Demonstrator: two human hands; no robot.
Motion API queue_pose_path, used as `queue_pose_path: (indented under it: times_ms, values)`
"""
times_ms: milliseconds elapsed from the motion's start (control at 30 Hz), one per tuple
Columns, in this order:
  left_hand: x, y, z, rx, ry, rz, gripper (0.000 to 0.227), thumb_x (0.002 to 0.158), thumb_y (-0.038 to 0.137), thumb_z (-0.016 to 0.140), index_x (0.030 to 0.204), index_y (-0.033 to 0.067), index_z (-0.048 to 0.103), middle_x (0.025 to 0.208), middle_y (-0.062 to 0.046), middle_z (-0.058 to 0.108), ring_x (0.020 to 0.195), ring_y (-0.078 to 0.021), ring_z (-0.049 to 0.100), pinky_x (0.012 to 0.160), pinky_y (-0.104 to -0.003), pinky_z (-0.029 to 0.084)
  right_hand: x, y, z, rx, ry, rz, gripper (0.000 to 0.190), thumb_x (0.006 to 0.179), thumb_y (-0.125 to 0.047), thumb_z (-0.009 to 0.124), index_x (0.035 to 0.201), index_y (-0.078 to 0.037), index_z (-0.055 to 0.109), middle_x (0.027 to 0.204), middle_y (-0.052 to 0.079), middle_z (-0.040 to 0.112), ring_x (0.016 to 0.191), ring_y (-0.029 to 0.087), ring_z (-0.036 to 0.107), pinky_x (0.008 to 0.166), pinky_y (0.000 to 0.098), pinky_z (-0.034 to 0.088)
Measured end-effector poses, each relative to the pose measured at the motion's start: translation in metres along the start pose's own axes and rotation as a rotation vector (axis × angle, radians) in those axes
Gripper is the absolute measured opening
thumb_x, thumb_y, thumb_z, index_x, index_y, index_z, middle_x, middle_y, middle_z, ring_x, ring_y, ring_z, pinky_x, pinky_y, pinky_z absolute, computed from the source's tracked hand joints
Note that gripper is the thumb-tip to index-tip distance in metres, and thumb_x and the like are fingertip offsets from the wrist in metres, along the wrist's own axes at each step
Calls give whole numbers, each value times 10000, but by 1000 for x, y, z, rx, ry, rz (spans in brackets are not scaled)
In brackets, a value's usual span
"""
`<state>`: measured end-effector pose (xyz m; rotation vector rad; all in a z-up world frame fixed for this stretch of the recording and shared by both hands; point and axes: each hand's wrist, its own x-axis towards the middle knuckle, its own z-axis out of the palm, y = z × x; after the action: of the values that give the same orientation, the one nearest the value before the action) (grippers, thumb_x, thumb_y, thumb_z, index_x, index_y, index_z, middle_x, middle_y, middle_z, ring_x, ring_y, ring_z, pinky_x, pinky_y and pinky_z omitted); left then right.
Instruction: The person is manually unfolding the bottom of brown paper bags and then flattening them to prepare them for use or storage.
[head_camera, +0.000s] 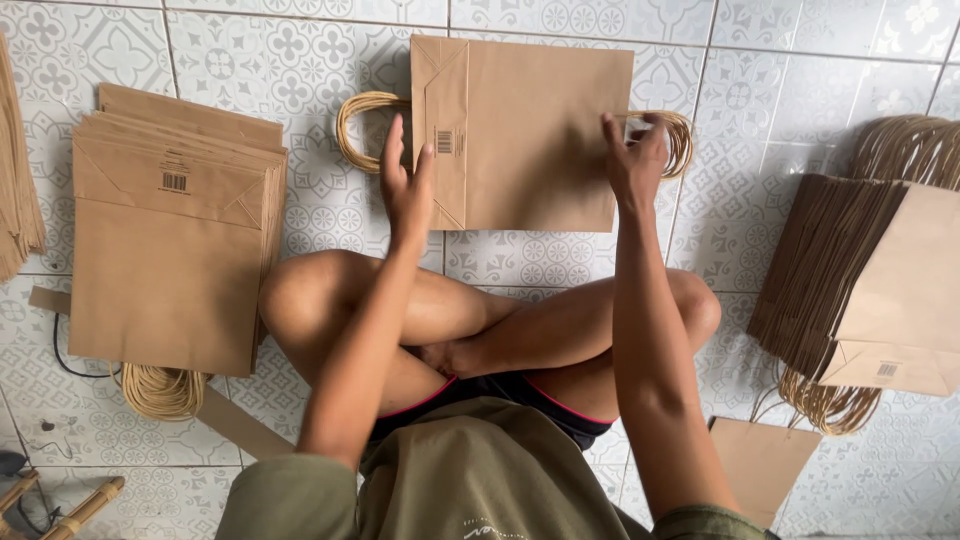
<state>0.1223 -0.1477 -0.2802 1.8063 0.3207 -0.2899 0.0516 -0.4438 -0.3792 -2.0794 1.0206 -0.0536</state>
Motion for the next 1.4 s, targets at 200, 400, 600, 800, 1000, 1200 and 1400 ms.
queue_pose_path:
  times_ms: [200,400,600,800,1000,1200,1400]
  values:
    - [-91,-43,2,-876,95,-927,334,920,463,677,1008,151,596,882,32,581,840,-106,525,774,-316,407,17,-49,15,-341,433,-328,607,912,-594,766,1146,-125,458,1015,79,442,965,259,459,836,434,366]
    - [-75,-65,10,-1070,105,-1000,1173,778,757,520,1588,150,-72,1425,-277,218,1208,-411,367,1099,-607,362,33,-137,77,-176,29,-799,584,954,-348,872,1320,-66,515,1252,134,573,1133,333,585,954,464,477]
    - [-54,-61,7,-1218,211,-940,971,889,631,524,1593,90,131,1627,-254,156,1540,-354,189,1240,-520,161,36,-157,163,-490,-424,-694,789,991,-758,395,1517,-172,447,1567,122,454,1465,356,339,1199,603,183]
    - [-51,-85,6,-1224,152,-917,822,966,534,481,1531,-11,237,1545,-302,246,1445,-393,321,1221,-535,218,12,-155,162,-404,-258,-812,677,994,-655,584,1359,-85,594,1231,102,670,1178,283,599,1066,473,332]
    - [-49,-100,5,-1196,177,-930,847,977,471,510,1526,-52,133,1488,-346,246,1395,-449,351,1181,-548,307,8,-159,157,-385,-232,-806,644,973,-648,616,1325,-108,621,1244,62,674,1152,265,612,1056,468,362]
    - [-48,-75,-4,-942,274,-900,676,923,536,544,1373,38,464,1241,-164,412,1047,-227,370,961,-410,319,7,-157,138,-353,-317,-719,814,1001,-736,511,1596,-203,356,1640,148,364,1544,325,241,1267,508,120]
    - [-56,18,-21,-317,98,-238,838,988,395,525,1605,68,62,1710,-139,-37,1580,-283,-33,1256,-415,63,-19,-141,25,72,9,-587,386,971,-212,769,1273,-42,600,1240,124,583,1124,302,620,974,400,523]
